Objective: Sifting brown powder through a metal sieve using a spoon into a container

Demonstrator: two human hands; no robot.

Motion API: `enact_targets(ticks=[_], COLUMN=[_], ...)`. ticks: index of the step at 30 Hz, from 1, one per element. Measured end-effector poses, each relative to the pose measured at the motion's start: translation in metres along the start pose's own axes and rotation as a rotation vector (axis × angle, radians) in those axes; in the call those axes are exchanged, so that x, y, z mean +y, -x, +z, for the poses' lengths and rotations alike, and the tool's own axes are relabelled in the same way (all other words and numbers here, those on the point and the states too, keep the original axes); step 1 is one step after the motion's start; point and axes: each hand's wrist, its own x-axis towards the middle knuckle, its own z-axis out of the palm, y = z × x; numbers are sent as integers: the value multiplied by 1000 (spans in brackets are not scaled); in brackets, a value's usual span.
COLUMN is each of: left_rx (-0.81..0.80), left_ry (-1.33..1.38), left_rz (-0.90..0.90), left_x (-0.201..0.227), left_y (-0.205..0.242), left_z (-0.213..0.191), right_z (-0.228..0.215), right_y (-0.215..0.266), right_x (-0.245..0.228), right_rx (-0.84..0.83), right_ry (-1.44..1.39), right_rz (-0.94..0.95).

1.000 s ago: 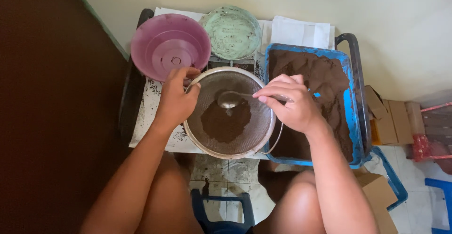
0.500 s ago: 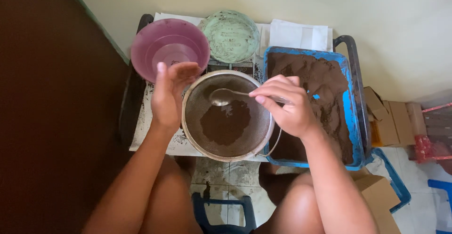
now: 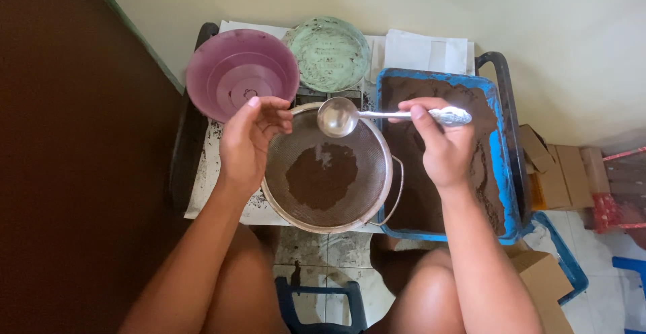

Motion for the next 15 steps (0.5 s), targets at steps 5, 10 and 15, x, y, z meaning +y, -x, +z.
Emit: enact_targets(ticks=[5, 10, 15], left_rx=[51, 69, 103], left_ry=[-62, -106, -153], left_rz=[34, 39, 56], left_x=[6, -5, -2], left_y=[4, -1, 2], left_z=[4, -2, 4], right_z=[-5, 5, 4], right_y=[0, 0, 1], right_x=[6, -8, 3], right_rx=[-33, -215, -320], right_ry=[51, 77, 21], right_rz=[-58, -168, -114])
